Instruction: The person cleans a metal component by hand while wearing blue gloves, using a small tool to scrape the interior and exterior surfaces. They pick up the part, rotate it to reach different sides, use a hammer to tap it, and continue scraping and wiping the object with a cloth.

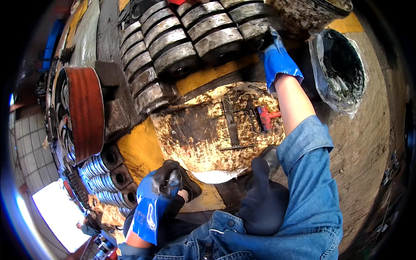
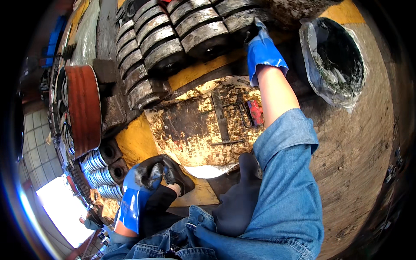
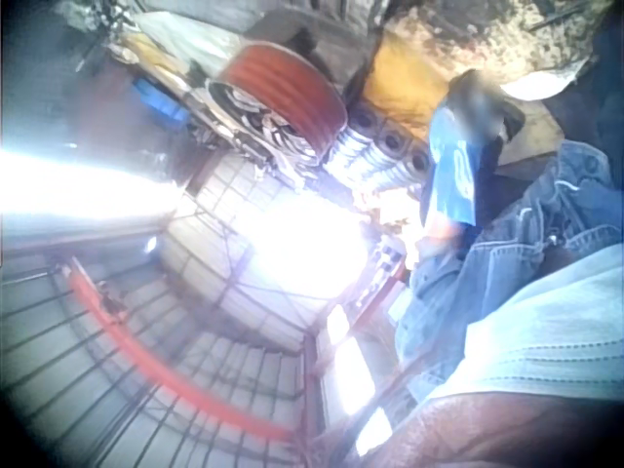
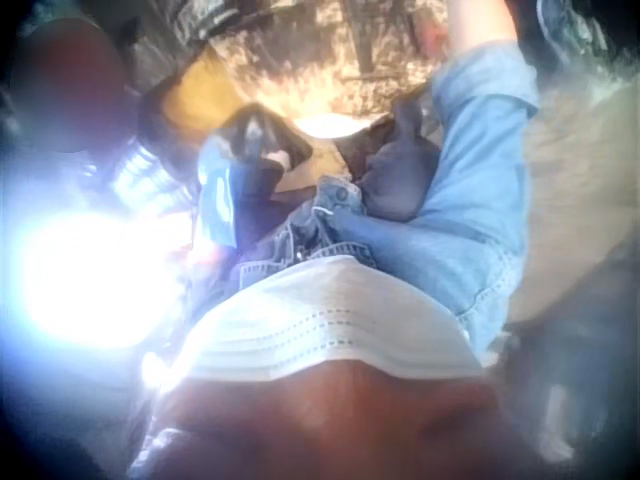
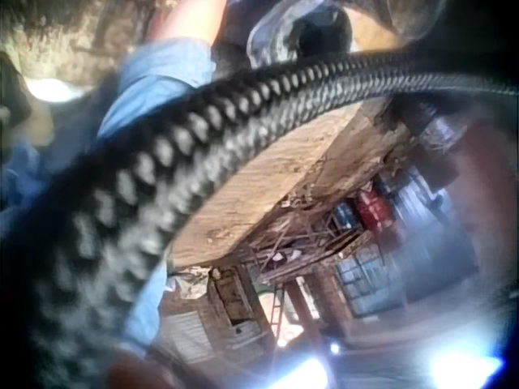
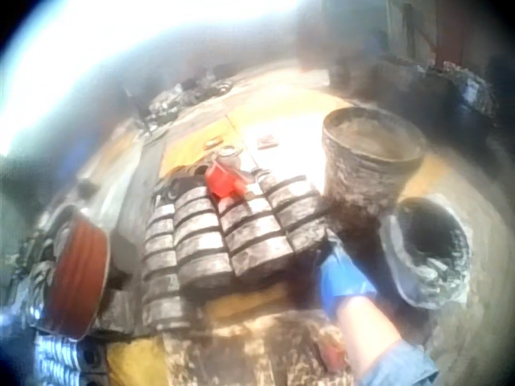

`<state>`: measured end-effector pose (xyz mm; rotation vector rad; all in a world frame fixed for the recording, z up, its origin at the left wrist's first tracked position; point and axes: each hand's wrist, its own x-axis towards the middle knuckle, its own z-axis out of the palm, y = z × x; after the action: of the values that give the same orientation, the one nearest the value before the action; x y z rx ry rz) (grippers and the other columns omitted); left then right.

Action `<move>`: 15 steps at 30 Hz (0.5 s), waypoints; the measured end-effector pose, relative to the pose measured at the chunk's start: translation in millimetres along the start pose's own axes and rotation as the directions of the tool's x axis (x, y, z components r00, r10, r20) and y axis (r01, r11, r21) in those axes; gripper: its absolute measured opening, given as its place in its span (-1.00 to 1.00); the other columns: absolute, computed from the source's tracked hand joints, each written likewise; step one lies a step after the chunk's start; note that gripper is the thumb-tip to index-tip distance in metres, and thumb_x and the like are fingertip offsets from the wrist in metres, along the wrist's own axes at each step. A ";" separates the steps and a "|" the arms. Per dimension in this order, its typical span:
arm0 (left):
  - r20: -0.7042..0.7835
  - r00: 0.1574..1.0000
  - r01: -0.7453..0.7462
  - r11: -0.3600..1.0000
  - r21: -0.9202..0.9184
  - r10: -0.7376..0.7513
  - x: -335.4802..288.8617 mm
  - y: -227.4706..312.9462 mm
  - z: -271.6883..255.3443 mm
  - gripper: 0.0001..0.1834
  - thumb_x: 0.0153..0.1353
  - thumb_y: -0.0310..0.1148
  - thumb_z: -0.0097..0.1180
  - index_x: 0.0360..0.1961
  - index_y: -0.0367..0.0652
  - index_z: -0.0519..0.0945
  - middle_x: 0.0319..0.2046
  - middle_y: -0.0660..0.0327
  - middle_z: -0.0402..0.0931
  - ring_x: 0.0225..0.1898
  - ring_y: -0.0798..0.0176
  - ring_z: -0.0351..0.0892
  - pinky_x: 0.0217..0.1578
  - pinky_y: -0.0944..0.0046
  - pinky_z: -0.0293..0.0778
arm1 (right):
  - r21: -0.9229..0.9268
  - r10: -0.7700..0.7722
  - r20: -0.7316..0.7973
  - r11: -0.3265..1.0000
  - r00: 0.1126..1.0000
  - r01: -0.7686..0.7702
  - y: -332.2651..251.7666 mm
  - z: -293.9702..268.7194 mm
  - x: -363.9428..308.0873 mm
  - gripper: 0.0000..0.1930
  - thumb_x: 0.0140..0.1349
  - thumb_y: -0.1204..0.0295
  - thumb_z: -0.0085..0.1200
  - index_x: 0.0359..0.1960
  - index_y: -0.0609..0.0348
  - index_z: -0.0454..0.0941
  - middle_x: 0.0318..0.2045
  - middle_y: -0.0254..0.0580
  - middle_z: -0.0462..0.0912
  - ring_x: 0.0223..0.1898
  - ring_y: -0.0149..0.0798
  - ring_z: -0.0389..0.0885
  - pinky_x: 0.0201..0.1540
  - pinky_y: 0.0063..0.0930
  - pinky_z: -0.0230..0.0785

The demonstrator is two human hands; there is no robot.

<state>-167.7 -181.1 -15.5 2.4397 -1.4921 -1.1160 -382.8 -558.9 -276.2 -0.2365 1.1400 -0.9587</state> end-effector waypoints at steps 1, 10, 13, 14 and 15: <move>0.025 1.000 -0.001 1.000 0.025 0.001 2.7 4.2 3.0 -0.50 0.00 -0.28 0.31 0.03 -0.08 0.56 -0.24 -0.10 0.61 -0.15 -0.14 0.62 -0.12 0.14 0.52 | 0.031 0.018 -0.005 0.999 1.000 -0.018 0.9 -1.9 0.4 -0.61 0.34 0.10 -0.05 0.12 -0.09 0.51 0.03 -0.29 0.58 -0.02 -0.28 0.51 0.03 -0.38 0.32; 0.059 0.811 -0.554 0.732 0.396 0.582 154.3 26.3 44.2 -0.54 0.12 -0.16 0.22 0.06 -0.01 0.54 -0.20 0.02 0.62 -0.21 -0.07 0.63 -0.18 0.05 0.58 | 0.383 0.244 -0.078 0.902 0.967 -0.197 28.9 -77.9 -19.5 -0.65 0.27 0.09 0.07 0.02 -0.12 0.58 -0.04 -0.37 0.63 -0.09 -0.29 0.57 -0.11 -0.35 0.44; -0.092 0.763 -0.596 0.751 0.284 0.640 223.4 111.8 65.8 -0.46 0.14 -0.09 0.24 0.08 -0.16 0.51 -0.12 -0.03 0.61 -0.12 -0.06 0.62 -0.09 0.09 0.56 | 0.485 0.275 0.040 0.835 0.961 -0.259 51.4 -94.6 -37.6 -0.68 0.22 0.08 0.13 -0.05 -0.15 0.62 -0.11 -0.42 0.66 -0.18 -0.30 0.60 -0.24 -0.35 0.48; -0.127 0.786 -0.546 0.776 0.316 0.605 247.3 118.6 77.2 -0.44 0.13 -0.06 0.25 0.10 -0.12 0.50 -0.11 -0.02 0.61 -0.11 -0.05 0.62 -0.08 0.09 0.56 | 0.539 0.253 0.048 0.808 0.966 -0.239 38.3 -49.4 -78.4 -0.71 0.25 0.05 0.08 -0.11 -0.16 0.62 -0.22 -0.43 0.64 -0.33 -0.34 0.52 -0.39 -0.44 0.34; -0.139 0.780 -0.540 0.769 0.343 0.610 270.0 141.8 91.3 -0.42 0.12 -0.04 0.26 0.12 -0.08 0.49 -0.10 0.00 0.61 -0.10 -0.04 0.62 -0.07 0.09 0.56 | 0.508 0.217 0.076 0.831 0.973 -0.225 36.3 -60.1 -74.5 -0.71 0.25 0.03 0.07 -0.14 -0.16 0.61 -0.24 -0.44 0.63 -0.35 -0.34 0.49 -0.41 -0.44 0.31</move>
<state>-257.9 -444.0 -170.7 1.9033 -2.2156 -0.4788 -421.1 -463.9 -275.5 0.3195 0.8340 -1.0140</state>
